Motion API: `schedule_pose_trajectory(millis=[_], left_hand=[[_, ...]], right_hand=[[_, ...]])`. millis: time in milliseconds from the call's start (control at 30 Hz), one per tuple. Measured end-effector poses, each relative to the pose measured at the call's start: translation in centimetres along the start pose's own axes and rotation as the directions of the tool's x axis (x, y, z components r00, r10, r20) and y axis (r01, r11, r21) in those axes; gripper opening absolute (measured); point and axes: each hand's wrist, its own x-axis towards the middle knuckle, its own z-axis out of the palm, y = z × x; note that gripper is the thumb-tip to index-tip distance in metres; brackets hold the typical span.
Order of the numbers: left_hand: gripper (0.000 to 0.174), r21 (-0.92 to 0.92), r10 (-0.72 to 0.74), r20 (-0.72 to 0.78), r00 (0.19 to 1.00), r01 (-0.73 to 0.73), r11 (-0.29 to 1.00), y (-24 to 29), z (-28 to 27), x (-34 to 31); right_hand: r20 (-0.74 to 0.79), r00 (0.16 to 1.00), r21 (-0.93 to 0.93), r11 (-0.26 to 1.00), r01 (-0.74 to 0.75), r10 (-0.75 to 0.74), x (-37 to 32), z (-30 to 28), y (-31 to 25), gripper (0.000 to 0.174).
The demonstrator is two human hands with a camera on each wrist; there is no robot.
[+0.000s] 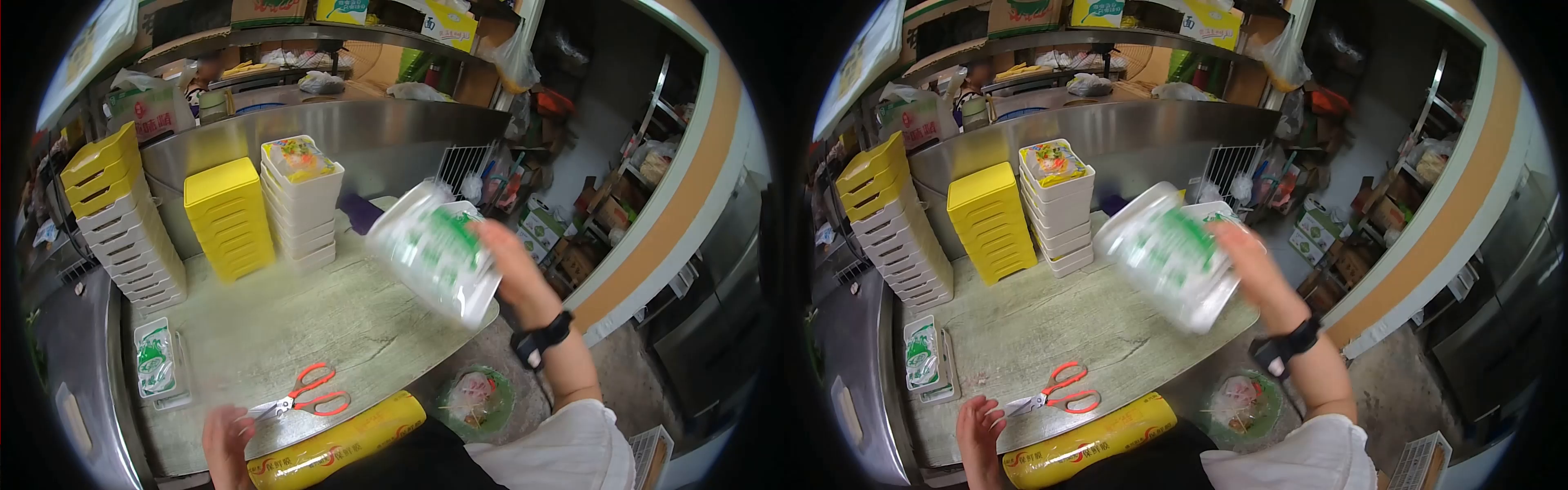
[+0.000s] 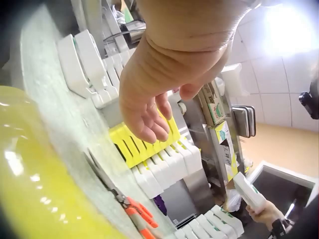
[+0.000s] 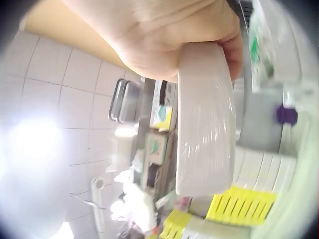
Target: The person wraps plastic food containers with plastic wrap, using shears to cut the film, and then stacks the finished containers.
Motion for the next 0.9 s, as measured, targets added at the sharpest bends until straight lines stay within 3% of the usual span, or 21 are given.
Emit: schedule_pose_trajectory(millis=[67,133,167,267,367,433,533,567,600,633,667,700,733,767,800,833,867,900], left_hand=[[0.039,0.009,-0.035,-0.003,0.999,0.035,0.999,0.0,-0.3,-1.2],[0.055,0.021,-0.036,0.048,0.998,0.035,0.999,1.3,0.8,-4.0],[0.052,0.063,-0.059,0.004,0.998,0.059,0.996,2.3,1.9,-4.6],[0.046,0.124,-0.099,-0.104,0.99,0.111,0.986,4.4,4.0,-4.8],[0.037,0.109,-0.054,-0.116,0.992,0.067,0.992,3.4,2.0,-3.8],[0.025,0.163,0.046,-0.099,0.994,-0.03,0.986,0.7,-2.2,-1.0],[0.031,0.313,0.129,-0.12,0.984,-0.086,0.946,1.5,-4.2,-0.2],[0.026,0.342,0.158,-0.156,0.975,-0.097,0.935,2.3,-3.8,-0.1],[0.029,0.419,0.151,-0.161,0.975,-0.071,0.905,2.5,-5.0,0.6],[0.03,0.446,0.198,-0.162,0.967,-0.107,0.888,1.9,-6.4,1.6],[0.031,0.452,0.223,-0.182,0.958,-0.12,0.884,1.7,-7.8,2.3],[0.032,0.555,0.268,-0.253,0.929,-0.087,0.827,2.0,-8.5,2.9],[0.037,0.682,0.397,-0.205,0.894,-0.161,0.714,1.2,-10.8,4.2],[0.044,0.702,0.49,-0.285,0.824,-0.168,0.692,1.6,-10.5,4.3],[0.051,0.745,0.516,-0.304,0.801,-0.137,0.653,2.6,-10.1,4.6],[0.069,0.816,0.547,-0.3,0.782,-0.086,0.571,2.9,-11.0,5.3],[0.077,0.884,0.592,-0.281,0.755,-0.036,0.466,3.2,-10.9,5.9],[0.084,0.935,0.63,-0.25,0.735,0.016,0.353,3.3,-10.5,6.5]], right_hand=[[-0.217,0.975,-0.156,0.988,0.016,-0.051,2.8,-4.4,-1.3,0.029],[-0.34,0.94,-0.259,0.961,-0.097,0.003,5.0,-7.3,-1.3,0.029],[-0.401,0.916,-0.301,0.941,-0.155,0.022,5.8,-8.4,-0.8,0.029],[-0.438,0.899,-0.455,0.868,-0.198,-0.025,7.4,-10.4,2.1,0.034],[-0.371,0.921,-0.784,0.572,-0.24,-0.122,7.2,-10.8,2.3,0.045],[-0.366,0.923,-0.753,0.62,-0.219,-0.119,7.5,-12.2,3.7,0.052],[-0.385,0.921,-0.642,0.734,-0.221,-0.06,7.1,-11.8,3.7,0.056],[-0.37,0.926,-0.662,0.72,-0.207,-0.073,7.9,-14.1,5.1,0.057],[-0.351,0.931,-0.695,0.694,-0.187,-0.1,9.7,-17.7,6.7,0.036],[-0.346,0.938,-0.502,0.845,-0.185,-0.001,6.5,-13.6,3.2,0.032],[-0.121,0.977,-0.632,0.773,0.059,-0.174,7.9,-17.7,5.8,0.032],[-0.067,0.95,-0.778,0.612,0.142,-0.306,8.3,-19.3,6.0,0.034],[-0.01,0.901,-0.898,0.4,0.182,-0.434,8.8,-21.1,6.3,0.036],[0.045,0.834,-0.969,0.179,0.171,-0.55,9.5,-22.9,6.7,0.039],[-0.038,0.694,-0.876,0.358,0.323,-0.719,6.0,-16.8,4.6,0.037],[0.0,0.654,-0.867,0.326,0.376,-0.757,2.4,-9.7,2.3,0.035],[0.028,0.606,-0.87,0.279,0.407,-0.795,-0.9,-5.0,0.7,0.033],[0.15,0.603,-0.835,0.227,0.501,-0.784,-2.9,-3.3,1.2,0.032]])
